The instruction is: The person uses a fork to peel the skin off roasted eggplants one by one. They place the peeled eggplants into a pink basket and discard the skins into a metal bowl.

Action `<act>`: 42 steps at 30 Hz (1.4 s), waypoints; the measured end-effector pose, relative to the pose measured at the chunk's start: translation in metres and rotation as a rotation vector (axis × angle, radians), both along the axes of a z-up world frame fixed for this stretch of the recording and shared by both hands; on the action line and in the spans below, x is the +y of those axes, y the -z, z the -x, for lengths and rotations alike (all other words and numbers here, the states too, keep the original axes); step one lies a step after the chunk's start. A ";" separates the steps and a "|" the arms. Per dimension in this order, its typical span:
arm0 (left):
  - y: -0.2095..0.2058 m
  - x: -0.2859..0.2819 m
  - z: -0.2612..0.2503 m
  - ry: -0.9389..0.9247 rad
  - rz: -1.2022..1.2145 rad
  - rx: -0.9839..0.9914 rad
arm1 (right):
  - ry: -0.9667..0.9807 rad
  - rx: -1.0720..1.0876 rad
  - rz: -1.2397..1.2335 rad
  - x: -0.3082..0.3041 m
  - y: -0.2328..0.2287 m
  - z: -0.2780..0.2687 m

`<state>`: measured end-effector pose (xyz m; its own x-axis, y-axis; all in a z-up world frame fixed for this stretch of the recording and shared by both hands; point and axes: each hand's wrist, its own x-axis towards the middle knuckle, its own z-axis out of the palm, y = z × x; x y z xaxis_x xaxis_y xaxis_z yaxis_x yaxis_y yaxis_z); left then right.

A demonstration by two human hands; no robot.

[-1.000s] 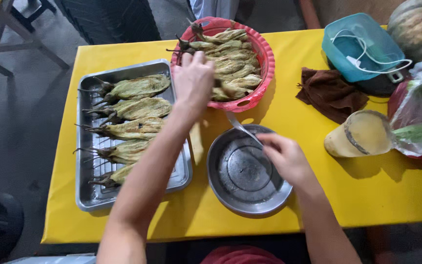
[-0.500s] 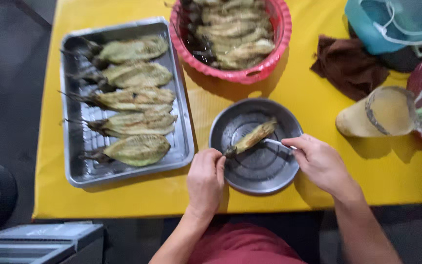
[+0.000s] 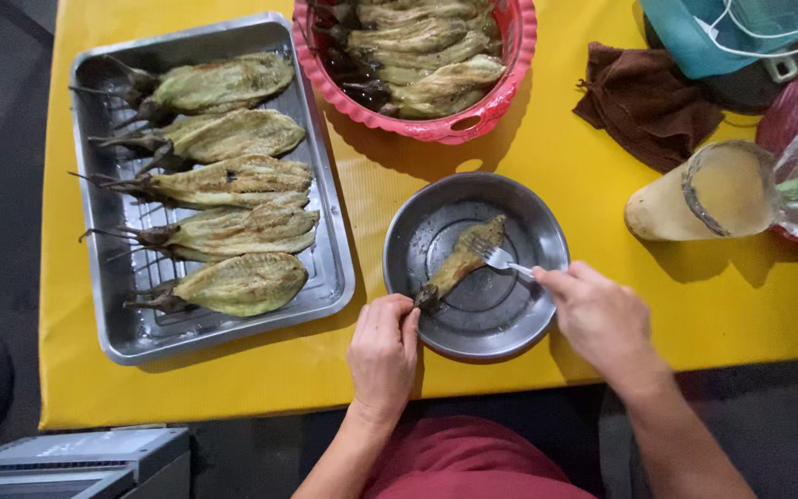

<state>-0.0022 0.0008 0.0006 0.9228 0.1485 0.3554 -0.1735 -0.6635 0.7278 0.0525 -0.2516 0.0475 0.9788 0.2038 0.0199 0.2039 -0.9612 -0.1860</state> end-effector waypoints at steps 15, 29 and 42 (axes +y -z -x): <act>0.014 -0.004 0.002 0.011 0.077 -0.110 | 0.092 0.034 -0.014 -0.005 -0.001 -0.005; 0.014 -0.003 0.000 -0.007 0.120 -0.122 | 0.111 0.039 0.011 -0.005 -0.002 -0.022; 0.008 -0.004 0.003 0.001 0.136 -0.105 | 0.002 0.035 0.099 0.014 0.007 -0.029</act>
<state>-0.0051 -0.0029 -0.0074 0.8820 0.2009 0.4263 -0.2537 -0.5599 0.7888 0.0812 -0.2371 0.0408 0.9790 0.2011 -0.0348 0.1970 -0.9756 -0.0970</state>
